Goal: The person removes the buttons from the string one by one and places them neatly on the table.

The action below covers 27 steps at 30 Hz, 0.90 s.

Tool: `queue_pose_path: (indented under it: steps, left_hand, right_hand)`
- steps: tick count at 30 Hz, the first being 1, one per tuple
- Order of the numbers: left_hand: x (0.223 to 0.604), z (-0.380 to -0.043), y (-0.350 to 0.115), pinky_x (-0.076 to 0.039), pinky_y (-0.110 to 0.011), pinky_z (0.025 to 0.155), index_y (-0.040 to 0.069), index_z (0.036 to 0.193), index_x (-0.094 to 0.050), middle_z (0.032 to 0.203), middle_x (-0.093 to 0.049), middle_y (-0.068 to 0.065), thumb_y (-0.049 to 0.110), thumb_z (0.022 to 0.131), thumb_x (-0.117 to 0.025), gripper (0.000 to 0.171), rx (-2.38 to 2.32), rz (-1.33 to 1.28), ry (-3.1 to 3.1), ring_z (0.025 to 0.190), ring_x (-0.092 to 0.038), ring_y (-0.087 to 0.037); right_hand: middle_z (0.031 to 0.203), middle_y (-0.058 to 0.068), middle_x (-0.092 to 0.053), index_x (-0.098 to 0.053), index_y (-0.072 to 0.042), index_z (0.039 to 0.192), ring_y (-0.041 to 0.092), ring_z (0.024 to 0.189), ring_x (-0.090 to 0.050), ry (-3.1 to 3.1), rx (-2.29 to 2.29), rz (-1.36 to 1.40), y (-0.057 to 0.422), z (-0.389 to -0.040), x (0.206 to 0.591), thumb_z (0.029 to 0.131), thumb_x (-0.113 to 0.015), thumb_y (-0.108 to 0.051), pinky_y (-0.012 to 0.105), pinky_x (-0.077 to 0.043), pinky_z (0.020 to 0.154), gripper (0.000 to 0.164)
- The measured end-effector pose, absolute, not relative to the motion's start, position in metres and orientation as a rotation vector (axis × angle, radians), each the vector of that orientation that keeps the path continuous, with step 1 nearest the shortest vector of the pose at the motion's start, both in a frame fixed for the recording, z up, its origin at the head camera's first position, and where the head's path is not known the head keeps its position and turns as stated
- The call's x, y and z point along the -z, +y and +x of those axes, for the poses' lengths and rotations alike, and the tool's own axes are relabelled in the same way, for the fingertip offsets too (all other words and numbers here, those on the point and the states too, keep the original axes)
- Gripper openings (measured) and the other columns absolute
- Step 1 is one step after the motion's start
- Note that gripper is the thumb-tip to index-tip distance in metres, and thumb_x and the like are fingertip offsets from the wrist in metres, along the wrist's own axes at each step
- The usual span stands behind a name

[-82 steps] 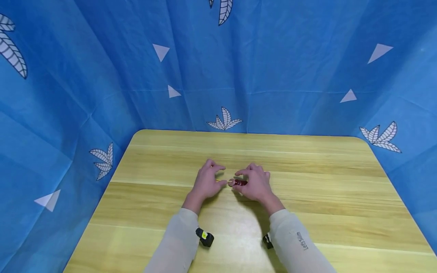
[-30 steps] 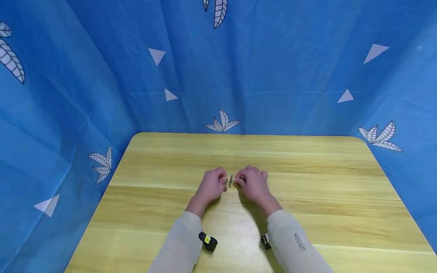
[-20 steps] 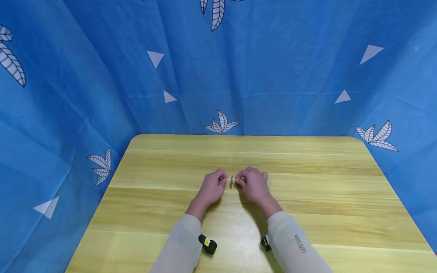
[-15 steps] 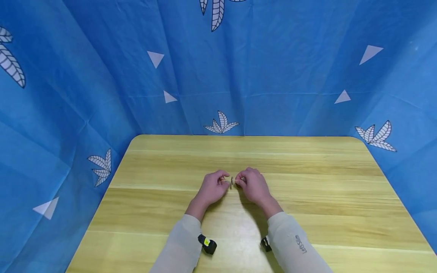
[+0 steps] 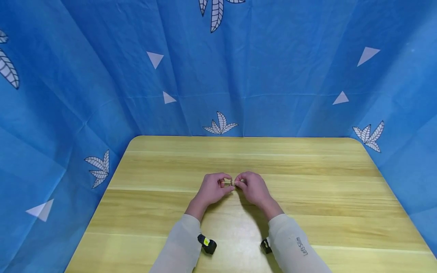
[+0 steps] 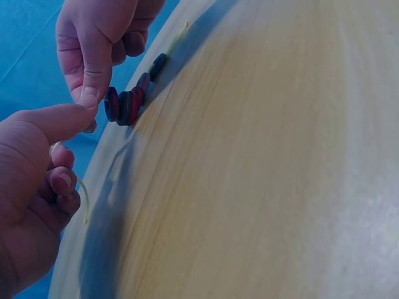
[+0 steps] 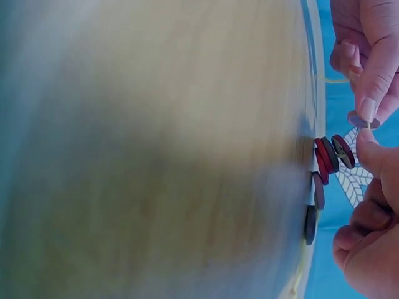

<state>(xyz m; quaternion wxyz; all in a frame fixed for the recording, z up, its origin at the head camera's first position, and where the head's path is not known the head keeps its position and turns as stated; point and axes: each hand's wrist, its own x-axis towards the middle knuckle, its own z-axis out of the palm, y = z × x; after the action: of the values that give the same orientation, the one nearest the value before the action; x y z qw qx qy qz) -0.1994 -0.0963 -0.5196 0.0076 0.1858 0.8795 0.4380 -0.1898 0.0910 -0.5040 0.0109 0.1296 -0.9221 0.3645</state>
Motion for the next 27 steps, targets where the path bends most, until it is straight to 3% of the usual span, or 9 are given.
queue_pose_path:
  steps: [12, 27]
  left_hand:
    - [0.518, -0.198, -0.1, -0.044, -0.026, 0.053, 0.01, 0.102, -0.075, 0.069, -0.057, 0.006, 0.017, 0.085, -0.083, 0.02, -1.399, 0.561, 2.745, 0.056, -0.051, -0.01]
    - [0.514, -0.199, -0.11, -0.045, -0.027, 0.055, 0.013, 0.099, -0.076, 0.071, -0.057, 0.003, 0.018, 0.085, -0.082, 0.017, -1.396, 0.454, 2.744, 0.06, -0.051, -0.013]
  right_hand:
    - [0.079, -0.007, -0.064, -0.071, -0.015, 0.083, 0.013, 0.065, -0.05, -2.88, -1.207, 0.392, 0.092, -0.189, 0.505, 0.095, -0.07, -0.013, 0.037, -0.044, 0.07, 0.012]
    - [0.077, -0.006, -0.066, -0.071, -0.014, 0.082, 0.015, 0.069, -0.055, -2.868, -1.266, 0.358, 0.092, -0.192, 0.506, 0.095, -0.071, -0.012, 0.039, -0.046, 0.075, 0.013]
